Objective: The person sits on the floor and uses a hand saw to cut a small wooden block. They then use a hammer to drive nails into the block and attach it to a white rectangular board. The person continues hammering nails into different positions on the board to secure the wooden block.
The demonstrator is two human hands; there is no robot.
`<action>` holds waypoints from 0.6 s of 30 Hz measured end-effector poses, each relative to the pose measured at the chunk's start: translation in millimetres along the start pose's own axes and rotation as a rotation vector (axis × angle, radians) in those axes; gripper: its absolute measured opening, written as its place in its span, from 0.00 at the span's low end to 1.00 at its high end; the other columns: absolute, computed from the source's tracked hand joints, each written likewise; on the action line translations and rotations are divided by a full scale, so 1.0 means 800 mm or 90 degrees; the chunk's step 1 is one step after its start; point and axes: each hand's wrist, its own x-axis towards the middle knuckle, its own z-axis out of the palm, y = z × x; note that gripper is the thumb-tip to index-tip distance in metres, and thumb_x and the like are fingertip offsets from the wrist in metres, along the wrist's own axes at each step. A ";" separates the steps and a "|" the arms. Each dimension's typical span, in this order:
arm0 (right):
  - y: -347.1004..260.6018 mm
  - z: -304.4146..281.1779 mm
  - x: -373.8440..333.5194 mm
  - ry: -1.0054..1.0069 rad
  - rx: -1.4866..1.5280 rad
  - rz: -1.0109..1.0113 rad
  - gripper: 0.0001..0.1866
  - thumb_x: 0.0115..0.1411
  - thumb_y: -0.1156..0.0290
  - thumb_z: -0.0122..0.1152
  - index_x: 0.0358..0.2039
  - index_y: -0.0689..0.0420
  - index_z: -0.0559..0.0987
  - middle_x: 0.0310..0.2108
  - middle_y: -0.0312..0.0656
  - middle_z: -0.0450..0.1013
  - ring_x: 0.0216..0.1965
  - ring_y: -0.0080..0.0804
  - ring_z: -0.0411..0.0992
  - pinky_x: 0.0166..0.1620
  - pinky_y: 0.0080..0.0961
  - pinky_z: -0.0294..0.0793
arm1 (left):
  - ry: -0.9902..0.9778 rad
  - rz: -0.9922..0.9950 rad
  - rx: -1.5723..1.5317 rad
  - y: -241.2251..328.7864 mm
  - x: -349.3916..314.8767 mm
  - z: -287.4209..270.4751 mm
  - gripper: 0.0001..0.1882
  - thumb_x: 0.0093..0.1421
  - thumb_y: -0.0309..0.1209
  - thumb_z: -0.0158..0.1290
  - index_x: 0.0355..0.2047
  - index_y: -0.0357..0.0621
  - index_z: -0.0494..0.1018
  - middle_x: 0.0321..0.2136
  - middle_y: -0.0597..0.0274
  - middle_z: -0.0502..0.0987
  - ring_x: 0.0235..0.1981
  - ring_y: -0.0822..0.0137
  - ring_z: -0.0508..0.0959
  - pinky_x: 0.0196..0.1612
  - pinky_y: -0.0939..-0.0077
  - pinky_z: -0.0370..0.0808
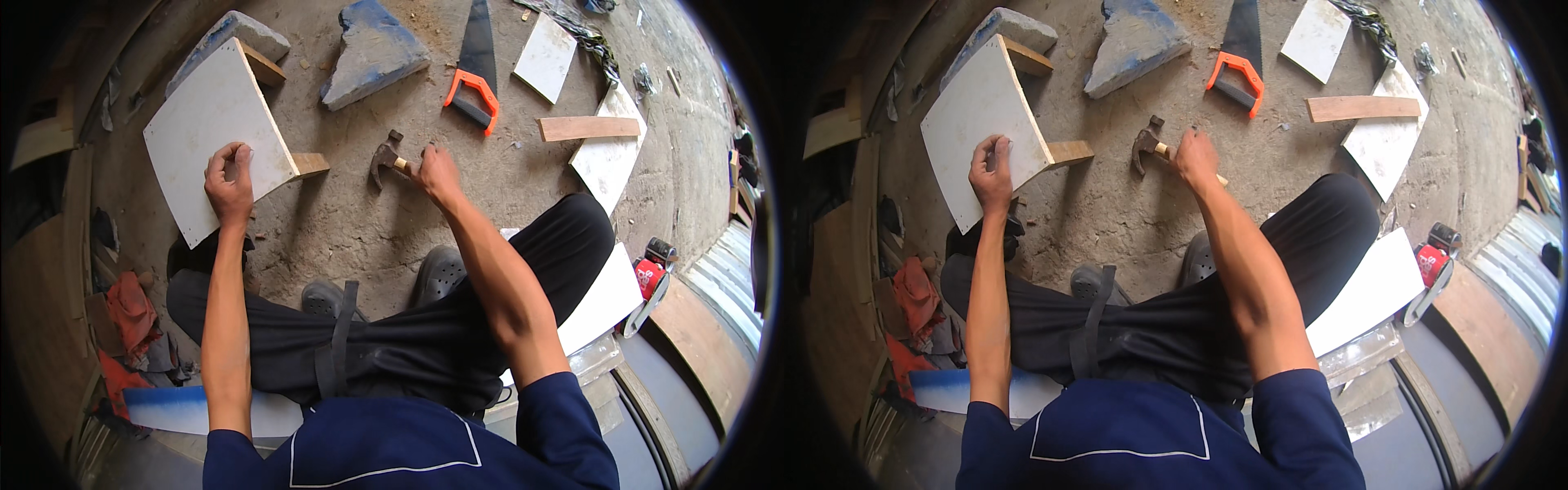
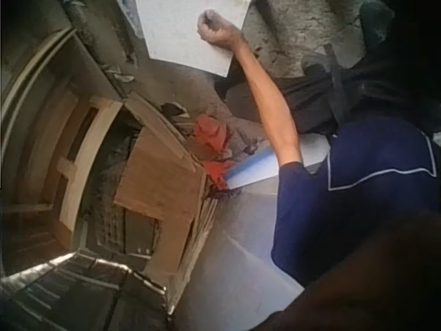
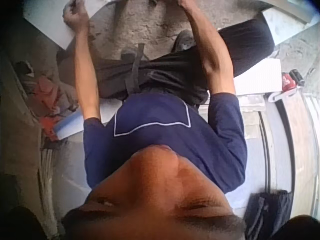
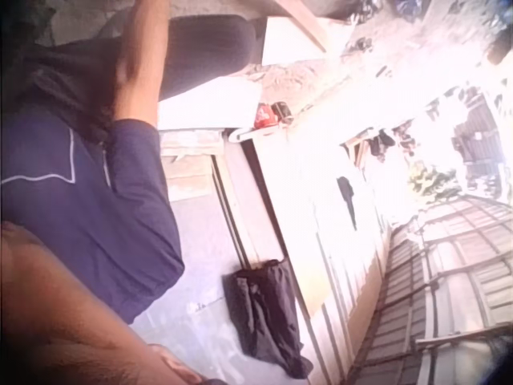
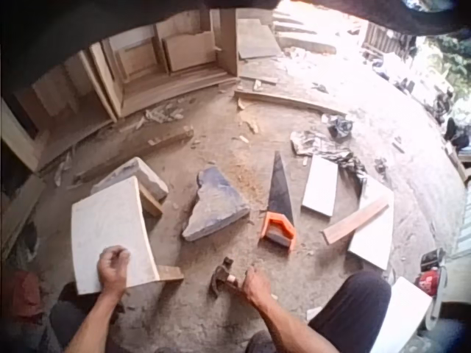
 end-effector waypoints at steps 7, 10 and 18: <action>-0.008 0.004 -0.023 -0.015 0.006 -0.022 0.23 0.56 0.54 0.63 0.42 0.61 0.74 0.40 0.55 0.72 0.42 0.55 0.74 0.43 0.47 0.75 | -0.064 0.050 0.073 0.035 -0.020 0.001 0.09 0.61 0.35 0.59 0.36 0.42 0.79 0.36 0.64 0.79 0.43 0.63 0.73 0.52 0.69 0.67; -0.005 0.008 -0.020 -0.036 0.026 -0.033 0.23 0.56 0.55 0.63 0.43 0.61 0.74 0.40 0.54 0.72 0.42 0.55 0.74 0.43 0.48 0.75 | -0.070 0.109 0.098 0.043 -0.024 0.002 0.09 0.61 0.35 0.59 0.35 0.43 0.79 0.35 0.64 0.79 0.42 0.64 0.73 0.52 0.69 0.65; -0.004 0.022 -0.020 -0.048 0.007 -0.049 0.21 0.57 0.58 0.62 0.43 0.60 0.71 0.43 0.53 0.69 0.47 0.53 0.70 0.45 0.47 0.75 | -0.061 0.182 0.074 0.049 -0.022 0.006 0.06 0.59 0.33 0.60 0.33 0.46 0.80 0.33 0.67 0.80 0.40 0.66 0.75 0.50 0.70 0.64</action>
